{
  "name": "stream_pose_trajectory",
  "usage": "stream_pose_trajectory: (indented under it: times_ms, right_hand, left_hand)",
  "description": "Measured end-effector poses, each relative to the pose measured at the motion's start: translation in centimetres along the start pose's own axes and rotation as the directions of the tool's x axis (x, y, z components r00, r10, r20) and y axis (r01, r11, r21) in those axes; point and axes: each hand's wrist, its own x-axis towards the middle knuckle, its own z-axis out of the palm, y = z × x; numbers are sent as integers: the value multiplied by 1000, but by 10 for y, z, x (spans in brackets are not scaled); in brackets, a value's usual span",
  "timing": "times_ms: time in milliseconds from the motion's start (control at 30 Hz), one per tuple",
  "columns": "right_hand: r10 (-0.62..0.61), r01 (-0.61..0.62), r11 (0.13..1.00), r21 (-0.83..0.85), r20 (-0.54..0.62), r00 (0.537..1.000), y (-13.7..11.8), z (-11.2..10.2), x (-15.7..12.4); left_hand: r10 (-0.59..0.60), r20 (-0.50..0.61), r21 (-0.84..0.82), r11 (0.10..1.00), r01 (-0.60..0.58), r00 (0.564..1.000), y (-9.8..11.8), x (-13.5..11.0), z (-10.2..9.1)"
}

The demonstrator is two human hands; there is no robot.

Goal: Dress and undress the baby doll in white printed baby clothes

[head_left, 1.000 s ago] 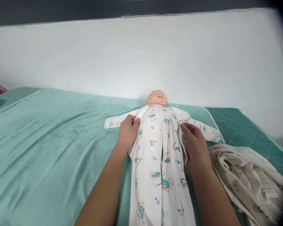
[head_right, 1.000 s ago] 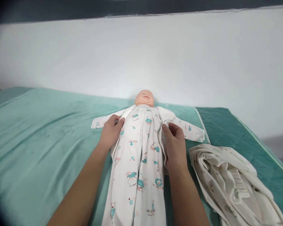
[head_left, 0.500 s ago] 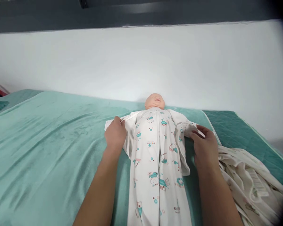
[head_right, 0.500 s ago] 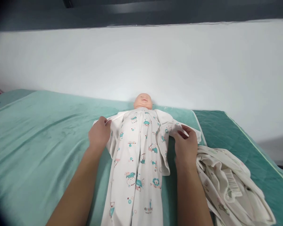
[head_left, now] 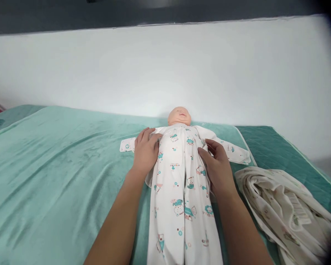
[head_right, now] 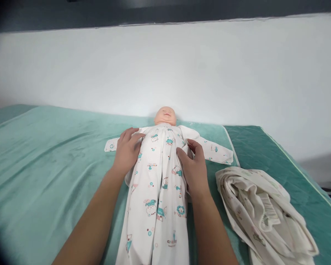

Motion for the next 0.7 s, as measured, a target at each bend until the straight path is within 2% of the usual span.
stream_pose_trajectory:
  times_ms: [100,267,467,700]
  right_hand:
    - [31,-30,997,65,-10,999,2,-2,5]
    - [119,-120,971,206,19,993,8,-4,10]
    - [129,-130,975,178,18,991,10,-6,9]
    - [109,-100,975,196,-36,993,9,-7,8]
  left_hand:
    - [-6,23,7,1000,6,1000,-5,3,9]
    - [-57,2,23,998,57,998,-8,7,17]
    - [-92,20,87,992,90,996,-5,9,17]
    - [-117,35,132,985,111,993,-7,13,18]
